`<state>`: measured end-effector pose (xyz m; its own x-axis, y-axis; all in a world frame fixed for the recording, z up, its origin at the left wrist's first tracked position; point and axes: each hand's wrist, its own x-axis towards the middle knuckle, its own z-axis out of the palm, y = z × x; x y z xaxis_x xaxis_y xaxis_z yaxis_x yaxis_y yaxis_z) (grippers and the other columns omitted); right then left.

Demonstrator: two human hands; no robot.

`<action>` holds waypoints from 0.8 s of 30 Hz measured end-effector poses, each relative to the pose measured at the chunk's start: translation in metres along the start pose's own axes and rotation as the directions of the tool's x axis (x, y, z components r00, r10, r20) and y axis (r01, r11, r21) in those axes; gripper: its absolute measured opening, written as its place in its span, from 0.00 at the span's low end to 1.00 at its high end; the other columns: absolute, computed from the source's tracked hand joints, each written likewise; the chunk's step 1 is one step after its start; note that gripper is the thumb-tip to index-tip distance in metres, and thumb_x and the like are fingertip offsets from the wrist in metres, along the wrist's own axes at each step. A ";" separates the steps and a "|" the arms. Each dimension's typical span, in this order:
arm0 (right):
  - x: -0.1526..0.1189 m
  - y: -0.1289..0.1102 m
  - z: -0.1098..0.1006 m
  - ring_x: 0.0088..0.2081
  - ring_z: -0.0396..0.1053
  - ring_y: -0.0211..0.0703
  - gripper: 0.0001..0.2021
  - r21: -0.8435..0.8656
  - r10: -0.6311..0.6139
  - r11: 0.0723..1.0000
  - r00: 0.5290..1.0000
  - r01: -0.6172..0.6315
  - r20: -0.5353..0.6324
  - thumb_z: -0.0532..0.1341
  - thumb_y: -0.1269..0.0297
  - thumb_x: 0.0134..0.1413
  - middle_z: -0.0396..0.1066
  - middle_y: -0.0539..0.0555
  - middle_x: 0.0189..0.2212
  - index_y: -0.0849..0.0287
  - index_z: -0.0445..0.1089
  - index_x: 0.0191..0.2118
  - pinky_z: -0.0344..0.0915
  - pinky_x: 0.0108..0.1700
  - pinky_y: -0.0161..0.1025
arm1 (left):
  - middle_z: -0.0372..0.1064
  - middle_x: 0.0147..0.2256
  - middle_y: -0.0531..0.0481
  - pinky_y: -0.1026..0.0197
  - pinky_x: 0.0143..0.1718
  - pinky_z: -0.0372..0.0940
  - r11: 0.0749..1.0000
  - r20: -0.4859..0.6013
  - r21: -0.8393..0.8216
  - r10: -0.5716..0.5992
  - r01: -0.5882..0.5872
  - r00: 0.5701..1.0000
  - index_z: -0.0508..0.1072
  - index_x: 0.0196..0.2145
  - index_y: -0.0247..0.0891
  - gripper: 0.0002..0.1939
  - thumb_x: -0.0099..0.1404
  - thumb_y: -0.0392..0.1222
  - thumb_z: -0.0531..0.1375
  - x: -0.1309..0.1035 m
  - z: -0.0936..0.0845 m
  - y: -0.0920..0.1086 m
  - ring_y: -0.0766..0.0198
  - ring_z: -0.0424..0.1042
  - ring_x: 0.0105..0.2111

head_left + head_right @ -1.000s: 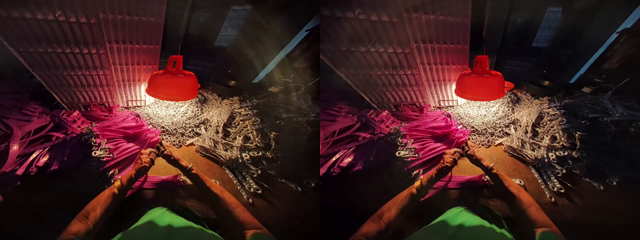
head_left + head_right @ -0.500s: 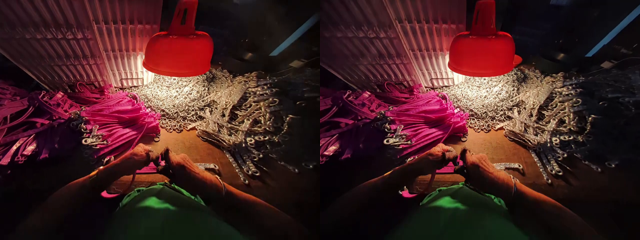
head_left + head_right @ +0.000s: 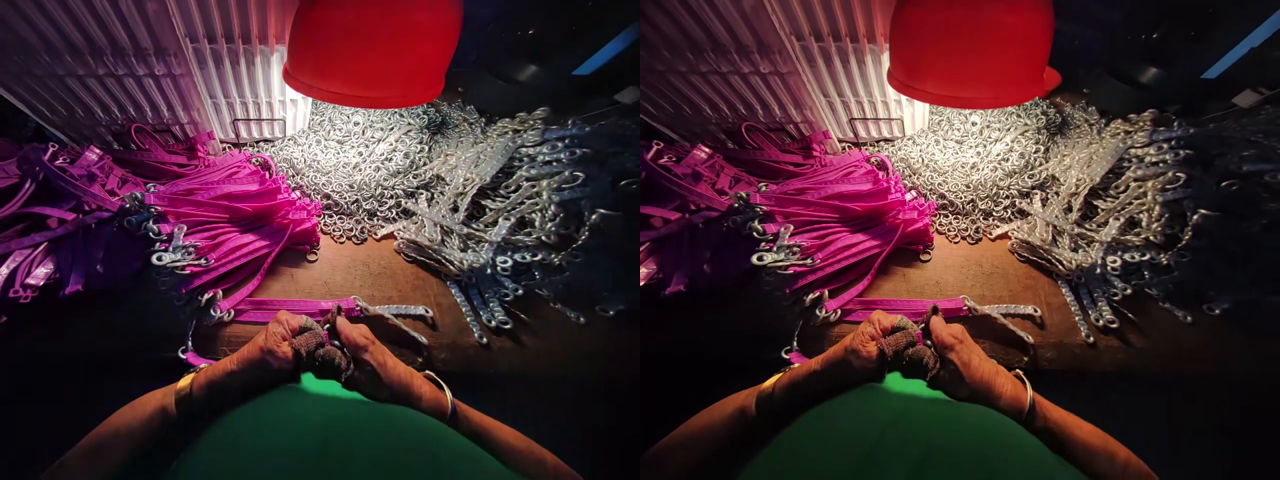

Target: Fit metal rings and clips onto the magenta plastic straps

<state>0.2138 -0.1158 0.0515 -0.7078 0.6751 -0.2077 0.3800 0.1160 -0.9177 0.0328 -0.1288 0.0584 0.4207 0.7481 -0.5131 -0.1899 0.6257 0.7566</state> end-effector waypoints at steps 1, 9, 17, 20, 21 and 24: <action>0.001 -0.003 -0.001 0.24 0.55 0.36 0.05 0.010 0.006 1.000 1.000 -0.006 0.026 0.55 0.67 0.54 0.64 0.50 0.24 0.57 0.55 0.35 0.53 0.24 0.33 | 0.60 0.16 0.53 0.65 0.19 0.52 1.000 0.002 0.011 -0.007 0.007 1.000 0.67 0.16 0.34 0.21 0.47 0.54 0.67 0.002 0.000 -0.001 0.70 0.58 0.18; 0.012 -0.011 -0.006 0.21 0.52 0.33 0.05 -0.167 -0.074 0.982 0.993 0.089 0.094 0.54 0.67 0.53 0.62 0.48 0.24 0.59 0.57 0.36 0.50 0.22 0.32 | 0.62 0.16 0.52 0.67 0.20 0.53 0.989 0.079 -0.001 -0.149 0.149 0.986 0.69 0.18 0.33 0.17 0.48 0.48 0.68 0.004 -0.001 0.009 0.70 0.60 0.19; 0.004 0.022 -0.029 0.24 0.61 0.38 0.15 -0.599 -0.106 0.799 0.993 0.051 -0.057 0.55 0.50 0.57 0.66 0.51 0.23 0.59 0.64 0.32 0.57 0.28 0.34 | 0.66 0.23 0.49 0.65 0.24 0.57 0.677 0.271 0.656 0.200 -0.333 0.942 0.72 0.26 0.35 0.18 0.62 0.53 0.55 0.047 -0.015 -0.013 0.65 0.63 0.24; -0.006 0.042 -0.056 0.33 0.65 0.47 0.16 -0.756 -0.189 0.652 0.953 -0.057 -0.235 0.53 0.50 0.57 0.69 0.57 0.29 0.59 0.67 0.34 0.62 0.36 0.42 | 0.68 0.27 0.47 0.63 0.28 0.60 0.328 0.312 0.825 0.414 -0.460 0.855 0.75 0.27 0.38 0.19 0.64 0.51 0.52 0.058 -0.021 -0.028 0.62 0.66 0.27; -0.011 0.050 -0.069 0.36 0.66 0.50 0.16 -0.784 -0.231 0.609 0.919 -0.119 -0.320 0.53 0.51 0.56 0.70 0.60 0.33 0.59 0.68 0.37 0.62 0.40 0.45 | 0.69 0.29 0.47 0.62 0.30 0.62 0.269 0.301 0.839 0.496 -0.473 0.815 0.76 0.30 0.39 0.18 0.66 0.49 0.51 0.060 -0.024 -0.027 0.62 0.68 0.29; -0.029 0.081 -0.114 0.40 0.65 0.54 0.17 -0.822 -0.354 0.477 0.788 -0.310 -0.503 0.50 0.58 0.56 0.70 0.64 0.36 0.61 0.68 0.44 0.61 0.44 0.51 | 0.70 0.35 0.45 0.61 0.38 0.66 0.196 0.135 0.889 0.751 -0.413 0.646 0.74 0.39 0.37 0.13 0.66 0.44 0.52 0.064 -0.038 -0.002 0.62 0.70 0.35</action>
<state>0.3336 -0.0429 0.0217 -0.3931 0.8577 0.3315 0.8905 0.4449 -0.0950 0.0264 -0.0741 0.0091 0.2484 0.9237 0.2917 0.5776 -0.3830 0.7209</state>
